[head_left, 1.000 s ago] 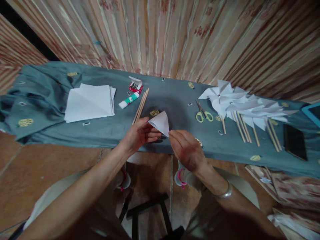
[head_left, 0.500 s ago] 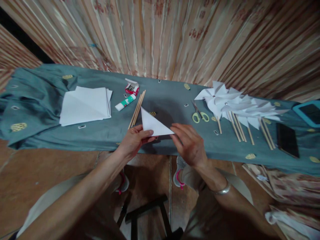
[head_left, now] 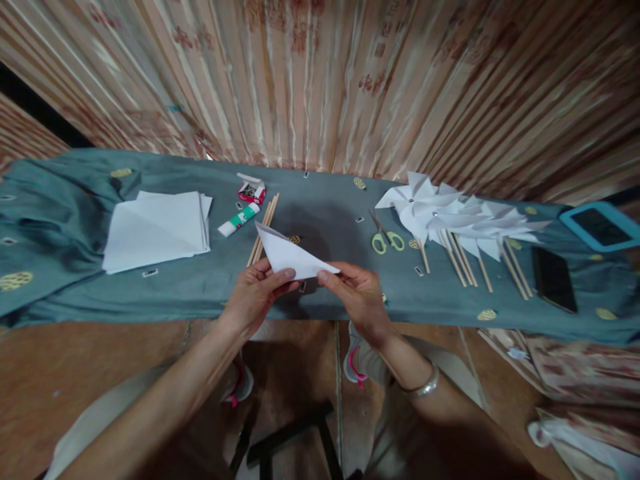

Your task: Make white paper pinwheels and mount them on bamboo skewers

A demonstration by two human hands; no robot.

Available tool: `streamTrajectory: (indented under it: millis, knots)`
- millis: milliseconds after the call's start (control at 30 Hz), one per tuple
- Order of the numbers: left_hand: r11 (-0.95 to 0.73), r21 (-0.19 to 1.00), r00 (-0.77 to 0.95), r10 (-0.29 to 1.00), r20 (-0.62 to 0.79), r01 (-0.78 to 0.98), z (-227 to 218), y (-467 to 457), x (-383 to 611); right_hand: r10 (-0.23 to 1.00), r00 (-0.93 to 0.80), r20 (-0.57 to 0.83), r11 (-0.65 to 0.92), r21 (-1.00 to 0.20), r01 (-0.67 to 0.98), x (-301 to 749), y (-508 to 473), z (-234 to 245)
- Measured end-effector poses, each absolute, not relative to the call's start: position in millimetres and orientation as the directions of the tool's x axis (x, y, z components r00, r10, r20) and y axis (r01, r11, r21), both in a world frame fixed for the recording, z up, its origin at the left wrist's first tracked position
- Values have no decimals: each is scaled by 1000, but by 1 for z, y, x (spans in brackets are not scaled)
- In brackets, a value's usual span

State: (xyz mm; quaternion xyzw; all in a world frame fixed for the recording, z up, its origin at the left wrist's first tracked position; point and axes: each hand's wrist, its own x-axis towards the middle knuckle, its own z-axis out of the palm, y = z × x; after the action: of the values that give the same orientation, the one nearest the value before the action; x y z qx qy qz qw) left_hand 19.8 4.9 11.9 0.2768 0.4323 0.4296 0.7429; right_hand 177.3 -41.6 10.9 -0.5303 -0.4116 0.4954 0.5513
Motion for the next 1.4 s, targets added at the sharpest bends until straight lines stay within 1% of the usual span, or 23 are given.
streamTrajectory:
  millis: [167,400,567,700,800,867,933,967,1000,1033,1067,1100,1133,1167,1233,1267,1300,1400]
  knots:
    - [495,775,272,867,-417,-392,9,5,20,979,192,-67,-48,-994,-100,178,-39,9]
    - [497,793,281,864,-417,-352,9,2,21,972,219,-79,-75,-997,-26,182,-35,4]
    - [506,808,307,854,-420,-302,5,-1,25,964,236,-125,-100,-988,-117,183,-30,3]
    - [511,795,282,856,-434,-327,6,0,28,957,221,-191,-146,-968,-202,184,-27,2]
    - [535,776,293,841,-454,-333,6,1,30,941,249,-228,-165,-954,-251,190,-25,0]
    - [562,770,308,822,-479,-302,4,2,31,927,271,-258,-191,-949,-250,198,-23,-4]
    - [566,801,339,806,-486,-197,0,2,29,913,284,-292,-237,-948,-213,208,-22,-9]
    - [528,843,353,812,-465,-104,-2,2,27,907,289,-306,-261,-947,-185,213,-21,-12]
    - [456,890,375,821,-430,20,-5,2,25,902,296,-315,-280,-947,-155,218,-21,-16]
    - [302,937,382,856,-348,177,-7,2,22,898,302,-319,-296,-947,-122,223,-21,-19]
    - [79,944,409,887,-213,319,-10,1,20,897,308,-318,-306,-948,-85,227,-21,-23]
    - [-141,892,452,889,-76,429,-13,-1,20,898,312,-311,-313,-949,-44,231,-21,-27]
    - [-326,804,506,862,36,498,-16,-2,20,900,315,-301,-318,-948,3,234,-21,-30]
    - [-475,716,578,807,122,512,-20,-5,22,902,322,-286,-319,-946,53,236,-21,-34]
    - [-702,558,718,651,248,443,-28,-10,29,912,327,-248,-313,-935,164,239,-22,-40]
    - [-769,479,774,582,250,423,-32,-13,34,919,321,-230,-308,-926,218,240,-21,-42]
    - [-801,409,796,557,239,437,-36,-16,38,927,309,-212,-300,-914,272,241,-21,-43]
    - [-836,277,836,525,157,473,-43,-20,46,948,268,-173,-277,-861,427,244,-20,-43]
